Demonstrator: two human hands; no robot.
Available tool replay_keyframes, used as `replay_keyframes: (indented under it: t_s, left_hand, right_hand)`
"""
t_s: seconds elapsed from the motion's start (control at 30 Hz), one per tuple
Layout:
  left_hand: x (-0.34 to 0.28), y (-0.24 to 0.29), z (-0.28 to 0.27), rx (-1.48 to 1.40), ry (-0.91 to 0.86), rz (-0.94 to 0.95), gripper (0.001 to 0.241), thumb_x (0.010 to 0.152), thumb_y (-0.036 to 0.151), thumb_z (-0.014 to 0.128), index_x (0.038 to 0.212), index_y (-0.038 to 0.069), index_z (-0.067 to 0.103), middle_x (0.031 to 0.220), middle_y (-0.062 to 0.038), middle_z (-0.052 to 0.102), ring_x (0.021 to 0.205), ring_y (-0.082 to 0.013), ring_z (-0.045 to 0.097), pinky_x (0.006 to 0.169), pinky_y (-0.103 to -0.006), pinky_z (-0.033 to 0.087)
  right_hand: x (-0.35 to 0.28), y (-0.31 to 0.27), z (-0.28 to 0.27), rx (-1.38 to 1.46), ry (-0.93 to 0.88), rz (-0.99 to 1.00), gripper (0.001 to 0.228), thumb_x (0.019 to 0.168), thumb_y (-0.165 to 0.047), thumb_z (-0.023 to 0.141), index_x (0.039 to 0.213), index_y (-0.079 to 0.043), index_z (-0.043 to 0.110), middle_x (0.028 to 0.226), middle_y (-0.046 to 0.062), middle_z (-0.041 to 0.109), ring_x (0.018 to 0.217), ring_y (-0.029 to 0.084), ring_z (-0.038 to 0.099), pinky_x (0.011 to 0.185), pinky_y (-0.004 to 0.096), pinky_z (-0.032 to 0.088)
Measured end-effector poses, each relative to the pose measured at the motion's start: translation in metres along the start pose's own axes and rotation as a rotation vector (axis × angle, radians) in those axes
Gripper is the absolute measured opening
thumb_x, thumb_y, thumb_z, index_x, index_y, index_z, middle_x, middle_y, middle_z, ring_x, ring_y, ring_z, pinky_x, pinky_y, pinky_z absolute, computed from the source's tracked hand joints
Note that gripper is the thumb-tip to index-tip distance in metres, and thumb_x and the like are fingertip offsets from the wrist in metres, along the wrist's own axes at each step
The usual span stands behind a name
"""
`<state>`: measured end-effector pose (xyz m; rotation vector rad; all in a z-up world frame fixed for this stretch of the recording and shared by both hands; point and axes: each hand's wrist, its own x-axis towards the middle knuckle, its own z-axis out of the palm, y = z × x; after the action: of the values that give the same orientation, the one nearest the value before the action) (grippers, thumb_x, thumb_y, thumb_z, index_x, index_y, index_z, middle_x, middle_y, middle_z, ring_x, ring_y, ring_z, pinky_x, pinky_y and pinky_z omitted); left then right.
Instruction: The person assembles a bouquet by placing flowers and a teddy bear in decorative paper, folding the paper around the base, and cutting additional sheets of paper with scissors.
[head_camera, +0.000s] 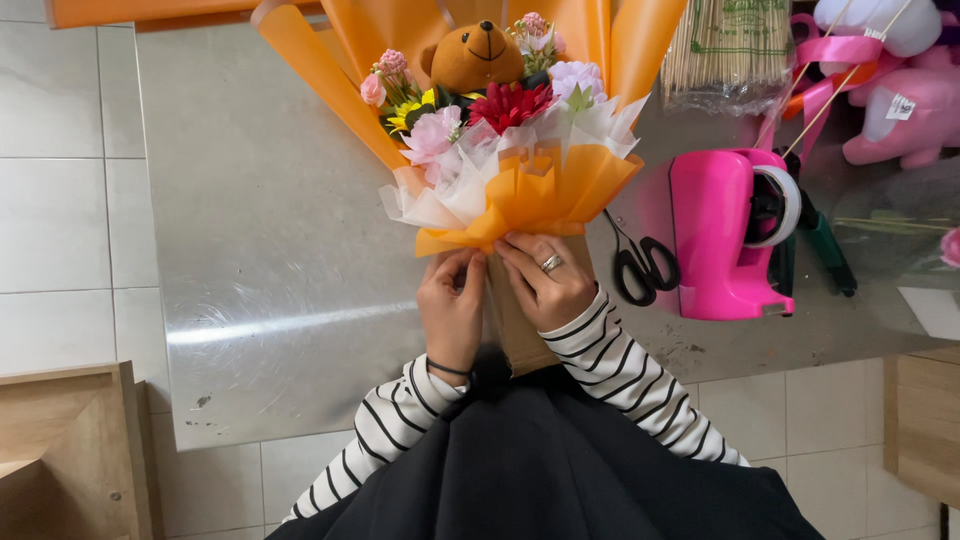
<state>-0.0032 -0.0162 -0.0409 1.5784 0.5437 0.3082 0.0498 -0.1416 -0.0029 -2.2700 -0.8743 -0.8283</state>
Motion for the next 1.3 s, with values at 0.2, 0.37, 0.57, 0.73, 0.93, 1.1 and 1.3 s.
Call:
replay_keyframes:
  t_s: [0.2, 0.37, 0.57, 0.73, 0.93, 1.1, 1.3]
  left_hand:
    - [0.005, -0.028, 0.001, -0.147, -0.03, -0.093, 0.023, 0.101, 0.026, 0.076, 0.1, 0.004, 0.082, 0.081, -0.008, 0.069, 0.069, -0.0134, 0.07, 0.072, -0.0281, 0.06]
    - [0.007, -0.028, 0.0, -0.155, -0.057, -0.159, 0.026, 0.102, 0.03, 0.075, 0.105, 0.004, 0.075, 0.081, -0.006, 0.072, 0.071, -0.0152, 0.071, 0.074, -0.0304, 0.06]
    - [0.012, -0.009, -0.016, -0.224, -0.033, -0.014, 0.046, 0.106, 0.007, 0.065, 0.143, -0.001, 0.039, 0.11, -0.022, 0.075, 0.091, -0.0248, 0.077, 0.089, -0.0389, 0.063]
    - [0.023, 0.027, -0.029, -0.093, 0.1, 0.332, 0.07, 0.102, 0.005, 0.074, 0.16, 0.002, 0.033, 0.154, -0.024, 0.044, 0.13, -0.0365, 0.062, 0.105, -0.0477, 0.057]
    - [0.05, 0.054, -0.05, 0.532, 0.046, 0.665, 0.031, 0.098, 0.048, 0.078, 0.117, 0.024, 0.075, 0.161, -0.011, 0.028, 0.157, -0.0433, 0.018, 0.123, -0.0455, 0.016]
    - [0.067, 0.057, -0.049, 0.551, -0.048, 0.617, 0.016, 0.105, 0.042, 0.07, 0.103, 0.026, 0.07, 0.156, -0.003, 0.034, 0.156, -0.0387, 0.009, 0.123, -0.0487, 0.004]
    - [0.115, 0.024, -0.017, 0.442, -0.068, 0.433, 0.021, 0.103, 0.048, 0.072, 0.101, 0.028, 0.069, 0.149, 0.003, 0.035, 0.155, -0.0334, 0.005, 0.119, -0.0591, -0.001]
  right_hand:
    - [-0.005, -0.003, -0.001, -0.037, -0.019, 0.005, 0.021, 0.106, -0.014, 0.062, 0.113, -0.016, 0.082, 0.11, 0.002, 0.076, 0.096, 0.02, 0.071, 0.092, 0.031, 0.06]
    - [-0.005, -0.004, -0.001, -0.07, -0.008, -0.027, 0.024, 0.107, -0.018, 0.06, 0.114, -0.021, 0.082, 0.111, 0.003, 0.075, 0.097, 0.023, 0.07, 0.092, 0.034, 0.06]
    - [-0.02, -0.013, 0.003, -0.326, -0.151, -0.08, 0.023, 0.106, -0.034, 0.061, 0.123, -0.03, 0.077, 0.12, 0.008, 0.071, 0.105, 0.027, 0.069, 0.088, 0.033, 0.06]
    - [-0.016, -0.029, 0.011, -0.429, -0.176, -0.093, 0.025, 0.104, -0.039, 0.065, 0.121, -0.024, 0.074, 0.114, 0.013, 0.069, 0.105, 0.031, 0.069, 0.085, 0.034, 0.062]
    - [-0.026, -0.038, 0.031, -0.546, -0.275, -0.048, 0.03, 0.105, -0.04, 0.065, 0.12, -0.016, 0.073, 0.111, 0.016, 0.064, 0.104, 0.038, 0.066, 0.093, 0.042, 0.061]
    - [-0.028, -0.034, 0.036, -0.488, -0.276, -0.053, 0.031, 0.104, -0.036, 0.065, 0.119, -0.01, 0.074, 0.104, 0.015, 0.063, 0.099, 0.039, 0.065, 0.095, 0.048, 0.06]
    - [-0.028, -0.032, 0.037, -0.482, -0.287, -0.066, 0.036, 0.107, -0.037, 0.059, 0.101, -0.004, 0.072, 0.096, 0.018, 0.057, 0.102, 0.042, 0.063, 0.099, 0.047, 0.057]
